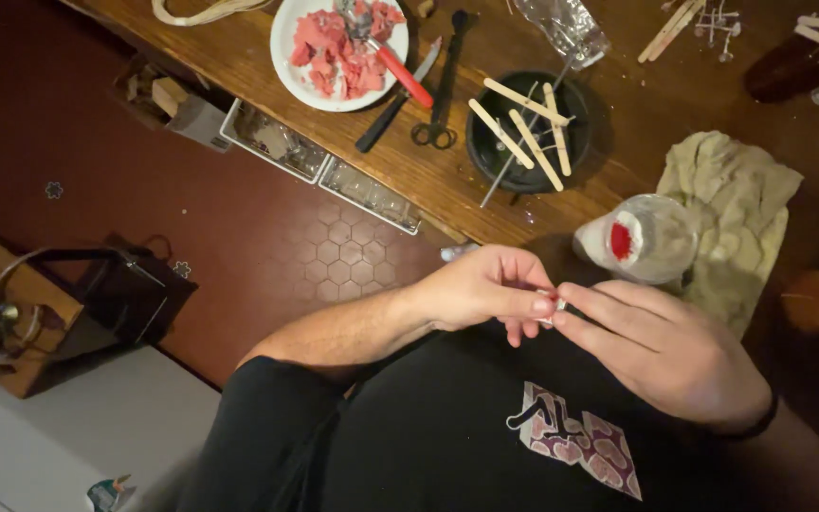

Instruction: Mixing dye into wax and monitoring the temperature of melted wax while stirring with a spoon.

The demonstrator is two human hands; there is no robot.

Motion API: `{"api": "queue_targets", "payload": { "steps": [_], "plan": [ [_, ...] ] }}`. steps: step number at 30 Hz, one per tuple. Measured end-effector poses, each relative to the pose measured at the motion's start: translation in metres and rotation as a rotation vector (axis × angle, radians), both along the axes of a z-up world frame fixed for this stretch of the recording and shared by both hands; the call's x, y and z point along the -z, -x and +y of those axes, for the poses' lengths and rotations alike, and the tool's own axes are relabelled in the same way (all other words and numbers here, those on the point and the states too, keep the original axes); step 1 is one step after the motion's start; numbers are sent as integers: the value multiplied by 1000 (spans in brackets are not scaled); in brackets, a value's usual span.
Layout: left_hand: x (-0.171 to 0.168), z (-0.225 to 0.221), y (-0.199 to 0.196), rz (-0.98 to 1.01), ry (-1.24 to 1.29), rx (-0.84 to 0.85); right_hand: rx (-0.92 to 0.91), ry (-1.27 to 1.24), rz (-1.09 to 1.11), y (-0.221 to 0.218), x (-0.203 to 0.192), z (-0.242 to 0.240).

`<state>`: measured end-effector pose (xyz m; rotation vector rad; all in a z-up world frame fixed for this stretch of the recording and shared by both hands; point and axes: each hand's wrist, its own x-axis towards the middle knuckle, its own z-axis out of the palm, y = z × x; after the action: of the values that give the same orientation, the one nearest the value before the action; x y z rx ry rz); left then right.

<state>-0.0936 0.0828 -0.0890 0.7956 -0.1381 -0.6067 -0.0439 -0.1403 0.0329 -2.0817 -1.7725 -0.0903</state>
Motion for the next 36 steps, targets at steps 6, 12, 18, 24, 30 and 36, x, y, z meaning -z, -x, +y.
{"api": "queue_targets", "payload": {
  "steps": [6,12,18,24,30,36],
  "plan": [
    [2,26,11,-302,-37,-150,144,-71,-1,8,14,27],
    [27,41,13,-98,162,-53,7,-28,-16,9,12,42],
    [10,53,11,-182,137,113,-63,93,-83,2,2,49],
    [-2,70,11,-293,-139,-62,176,126,-239,12,12,75],
    [7,74,18,-438,-165,-193,206,210,-162,12,3,97],
    [18,85,18,-757,-492,-252,694,1111,342,-45,-72,148]
  ]
}}
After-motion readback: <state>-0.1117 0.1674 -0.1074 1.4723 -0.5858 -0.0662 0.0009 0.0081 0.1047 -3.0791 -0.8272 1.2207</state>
